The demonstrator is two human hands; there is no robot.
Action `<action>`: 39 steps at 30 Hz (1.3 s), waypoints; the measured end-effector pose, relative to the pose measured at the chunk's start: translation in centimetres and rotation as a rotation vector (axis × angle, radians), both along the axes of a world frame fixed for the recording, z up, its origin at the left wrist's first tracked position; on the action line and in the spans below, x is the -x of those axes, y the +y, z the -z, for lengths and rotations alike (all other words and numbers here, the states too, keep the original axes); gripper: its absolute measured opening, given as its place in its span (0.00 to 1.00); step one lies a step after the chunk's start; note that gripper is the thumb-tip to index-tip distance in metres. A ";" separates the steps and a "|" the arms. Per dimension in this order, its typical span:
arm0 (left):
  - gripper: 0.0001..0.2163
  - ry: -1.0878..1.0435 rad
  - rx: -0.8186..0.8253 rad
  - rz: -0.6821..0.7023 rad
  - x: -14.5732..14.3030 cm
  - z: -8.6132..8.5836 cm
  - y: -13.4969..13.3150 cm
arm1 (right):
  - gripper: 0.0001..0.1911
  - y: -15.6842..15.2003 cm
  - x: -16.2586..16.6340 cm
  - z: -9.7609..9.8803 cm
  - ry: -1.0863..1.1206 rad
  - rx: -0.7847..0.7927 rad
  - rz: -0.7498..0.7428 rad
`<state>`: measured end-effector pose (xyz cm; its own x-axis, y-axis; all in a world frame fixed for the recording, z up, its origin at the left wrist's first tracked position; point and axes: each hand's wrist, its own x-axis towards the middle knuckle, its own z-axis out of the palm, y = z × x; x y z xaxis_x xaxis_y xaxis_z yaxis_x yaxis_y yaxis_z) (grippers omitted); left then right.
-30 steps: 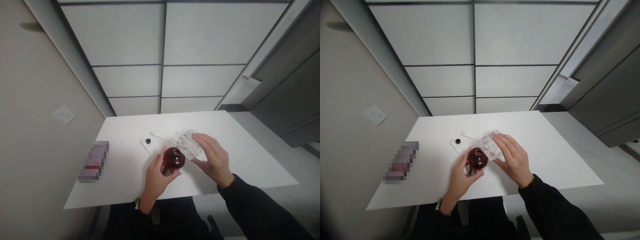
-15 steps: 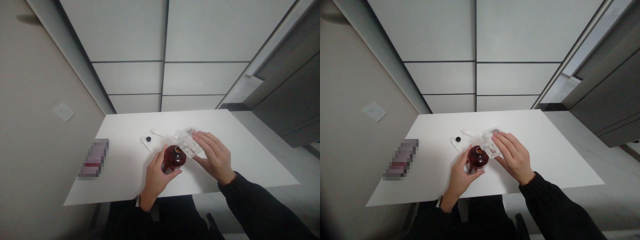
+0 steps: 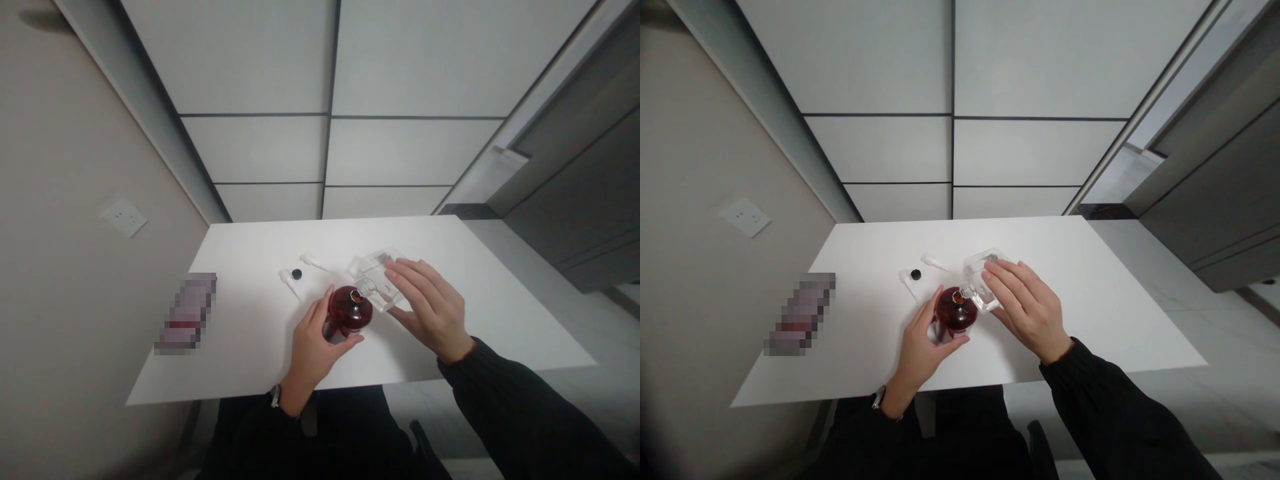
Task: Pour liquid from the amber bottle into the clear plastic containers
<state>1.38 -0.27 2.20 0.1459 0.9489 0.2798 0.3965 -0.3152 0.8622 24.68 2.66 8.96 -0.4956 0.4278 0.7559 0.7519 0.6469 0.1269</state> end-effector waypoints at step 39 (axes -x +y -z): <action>0.45 0.005 -0.061 0.001 0.1 0.9 0.5 | 0.30 0.3 0.2 -0.6 -0.026 -0.101 -0.049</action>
